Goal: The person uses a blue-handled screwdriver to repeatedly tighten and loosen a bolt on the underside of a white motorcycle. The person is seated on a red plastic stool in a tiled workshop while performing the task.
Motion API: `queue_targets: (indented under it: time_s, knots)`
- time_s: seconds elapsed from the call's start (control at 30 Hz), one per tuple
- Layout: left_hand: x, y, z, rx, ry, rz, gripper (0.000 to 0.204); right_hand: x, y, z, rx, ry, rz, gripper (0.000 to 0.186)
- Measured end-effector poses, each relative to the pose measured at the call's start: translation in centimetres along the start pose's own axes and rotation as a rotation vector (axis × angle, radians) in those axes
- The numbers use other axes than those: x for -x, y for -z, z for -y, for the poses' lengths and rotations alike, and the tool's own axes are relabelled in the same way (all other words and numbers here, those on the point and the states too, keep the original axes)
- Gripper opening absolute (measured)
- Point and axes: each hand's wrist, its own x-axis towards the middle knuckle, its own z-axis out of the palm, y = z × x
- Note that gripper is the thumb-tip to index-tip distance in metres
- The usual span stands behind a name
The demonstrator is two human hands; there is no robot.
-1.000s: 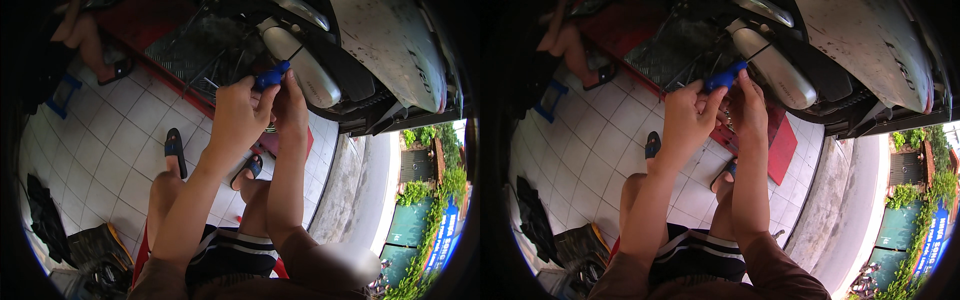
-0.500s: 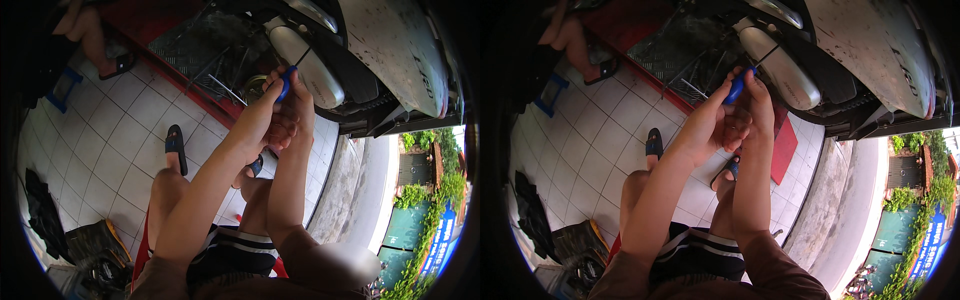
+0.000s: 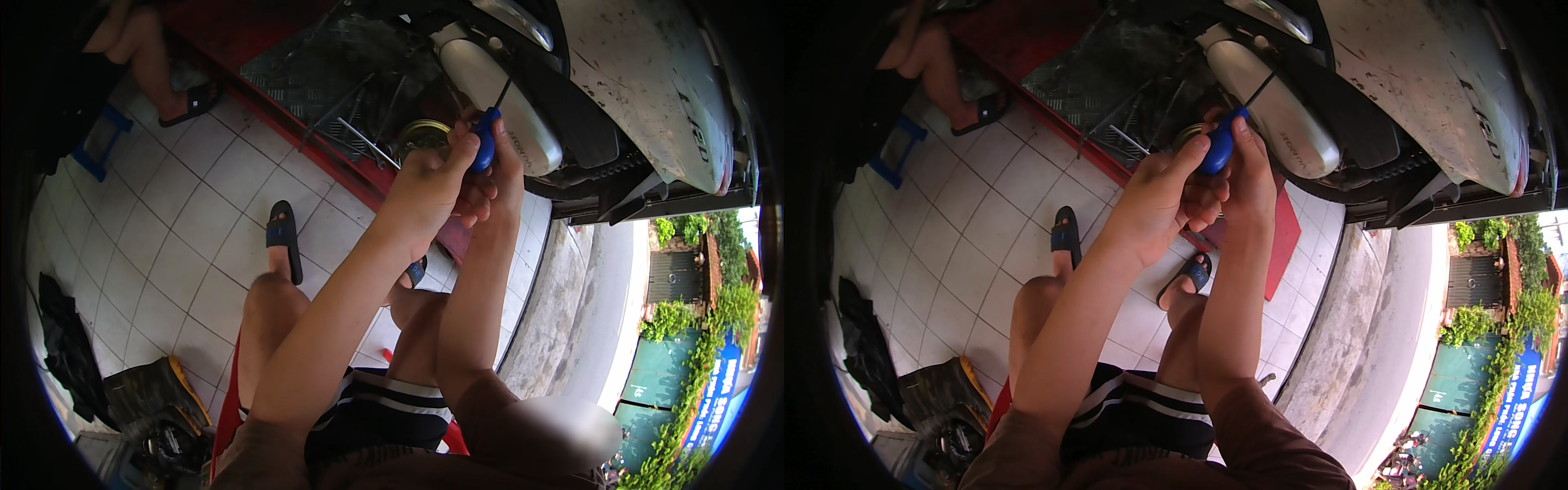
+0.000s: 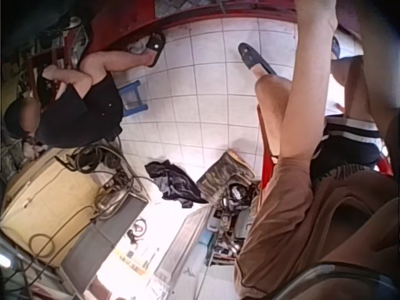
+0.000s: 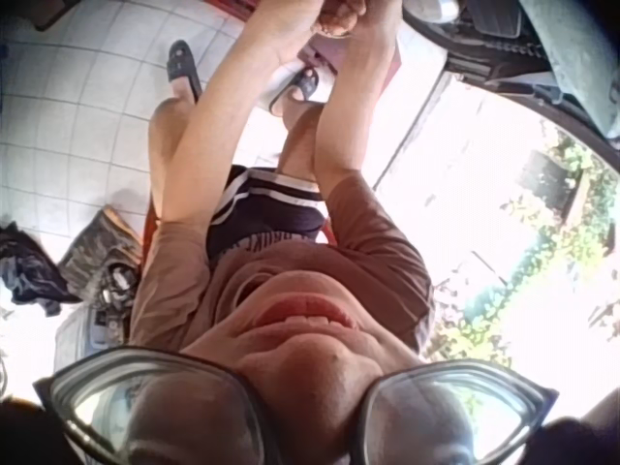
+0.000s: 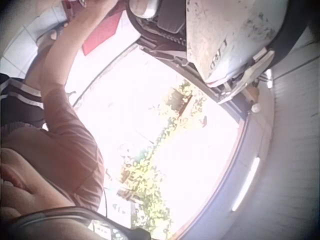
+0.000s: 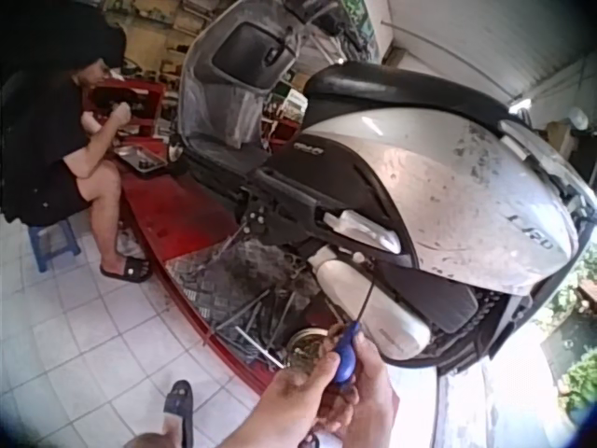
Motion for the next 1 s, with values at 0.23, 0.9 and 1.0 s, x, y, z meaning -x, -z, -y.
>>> queue_targets:
  time_s: [0.23,0.9,1.0]
  knots:
    - [0.0,-0.6,1.6,-0.926,-0.488,-0.169,0.026,0.7,-1.4,0.8,0.378,0.081,-0.341,0.037]
    - [-0.5,1.4,0.6,0.014,-0.07,-0.211,0.051,-1.2,-2.3,-1.3,0.157,0.102,-0.275,0.02]
    - [-0.3,1.1,0.6,-0.031,-0.109,-0.156,0.049,-1.1,-1.4,-0.8,0.066,0.067,-0.193,0.021]
